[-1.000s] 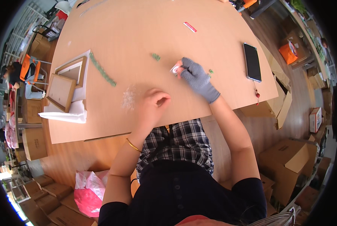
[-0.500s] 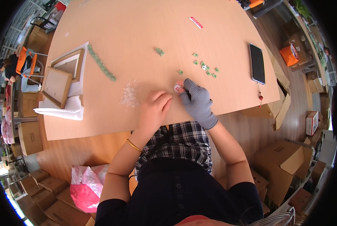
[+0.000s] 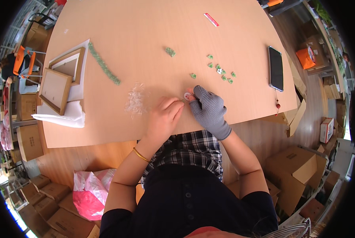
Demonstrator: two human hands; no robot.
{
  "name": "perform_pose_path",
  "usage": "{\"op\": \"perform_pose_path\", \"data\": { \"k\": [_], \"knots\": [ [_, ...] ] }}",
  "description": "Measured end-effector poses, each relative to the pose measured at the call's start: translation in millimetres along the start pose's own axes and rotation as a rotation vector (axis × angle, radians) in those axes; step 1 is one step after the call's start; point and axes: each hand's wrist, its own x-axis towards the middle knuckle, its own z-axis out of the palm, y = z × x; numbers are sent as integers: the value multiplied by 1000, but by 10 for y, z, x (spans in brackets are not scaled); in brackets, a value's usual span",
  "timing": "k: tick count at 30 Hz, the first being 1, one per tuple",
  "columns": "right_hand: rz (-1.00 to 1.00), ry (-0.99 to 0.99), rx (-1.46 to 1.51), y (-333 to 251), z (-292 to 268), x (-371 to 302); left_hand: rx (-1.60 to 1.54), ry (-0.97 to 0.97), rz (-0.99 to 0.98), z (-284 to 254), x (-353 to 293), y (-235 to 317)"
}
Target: Attaching small green plastic decorative elements to circular adhesive labels on a workshop table.
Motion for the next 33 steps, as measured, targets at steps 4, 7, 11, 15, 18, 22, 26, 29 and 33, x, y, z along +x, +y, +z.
{"op": "perform_pose_path", "data": {
  "k": [4,7,11,15,18,22,26,29,33],
  "knots": [
    [18,7,22,-18,2,7,-1,-9,4,-5,12,3],
    [32,14,46,-42,-9,12,-3,-13,2,-12,13,0],
    [-8,5,27,-43,-16,22,2,-63,-7,-29,-12,-15],
    [-36,19,7,-47,-8,25,0,-70,-12,-33,-8,-10],
    [-14,6,10,-33,-8,15,-3,-70,-8,-26,-7,-12],
    [10,31,43,-58,1,24,-11,-65,-9,-16,-12,-19],
    [-11,25,32,-54,-6,28,-13,-65,-18,-26,-9,-9],
    [-8,17,15,-79,-22,36,-17,-72,-22,-36,-3,0],
    [-33,16,31,-68,-20,38,-21,-77,-29,-33,-9,1]
  ]
}}
